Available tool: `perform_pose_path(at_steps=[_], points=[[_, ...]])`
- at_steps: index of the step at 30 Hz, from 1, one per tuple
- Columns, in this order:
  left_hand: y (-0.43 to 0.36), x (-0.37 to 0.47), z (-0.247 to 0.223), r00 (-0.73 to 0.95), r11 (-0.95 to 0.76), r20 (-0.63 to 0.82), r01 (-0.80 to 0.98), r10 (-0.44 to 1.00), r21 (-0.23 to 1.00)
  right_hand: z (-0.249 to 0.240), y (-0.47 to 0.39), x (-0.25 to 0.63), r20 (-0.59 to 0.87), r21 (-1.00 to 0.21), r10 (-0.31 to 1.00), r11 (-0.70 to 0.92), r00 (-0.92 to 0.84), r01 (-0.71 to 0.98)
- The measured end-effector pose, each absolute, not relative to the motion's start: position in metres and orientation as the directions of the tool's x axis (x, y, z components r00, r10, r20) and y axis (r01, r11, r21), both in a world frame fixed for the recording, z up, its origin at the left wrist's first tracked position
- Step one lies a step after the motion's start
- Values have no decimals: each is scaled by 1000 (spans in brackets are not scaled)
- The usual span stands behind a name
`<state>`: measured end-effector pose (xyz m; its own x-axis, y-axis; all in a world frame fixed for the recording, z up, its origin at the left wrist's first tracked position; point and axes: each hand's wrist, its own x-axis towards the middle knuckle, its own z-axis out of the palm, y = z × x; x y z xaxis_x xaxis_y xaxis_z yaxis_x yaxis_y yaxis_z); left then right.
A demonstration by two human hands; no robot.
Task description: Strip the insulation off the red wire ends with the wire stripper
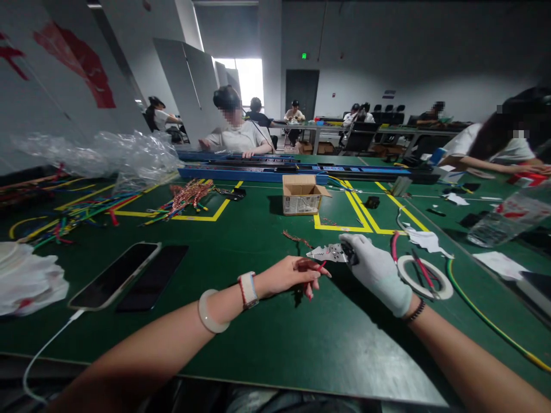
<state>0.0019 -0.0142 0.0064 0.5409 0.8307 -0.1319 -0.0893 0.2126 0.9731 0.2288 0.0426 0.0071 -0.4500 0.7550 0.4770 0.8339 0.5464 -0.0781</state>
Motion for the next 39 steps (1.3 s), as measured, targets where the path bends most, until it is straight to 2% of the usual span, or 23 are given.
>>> perform_pose_path(at_steps=[3, 7, 14, 20, 28, 39], points=[[-14, 2, 5, 570, 215, -147, -54, 809, 975, 3, 46, 230, 508, -123, 709, 622, -489, 774], [-13, 3, 3, 513, 211, -171, -19, 841, 977, 1, 49, 230, 533, -162, 680, 666, -504, 728], [-12, 2, 8, 482, 199, -164, -22, 860, 980, 5, 55, 231, 632, -114, 622, 665, -463, 738], [-11, 1, 8, 470, 235, -195, -28, 861, 971, 8, 50, 231, 619, -109, 637, 650, -460, 752], [-9, 2, 4, 426, 255, -229, -4, 875, 967, 13, 41, 223, 545, -167, 724, 588, -422, 792], [-9, 3, 6, 412, 281, -247, -24, 877, 959, 5, 44, 218, 561, -267, 746, 573, -359, 774]])
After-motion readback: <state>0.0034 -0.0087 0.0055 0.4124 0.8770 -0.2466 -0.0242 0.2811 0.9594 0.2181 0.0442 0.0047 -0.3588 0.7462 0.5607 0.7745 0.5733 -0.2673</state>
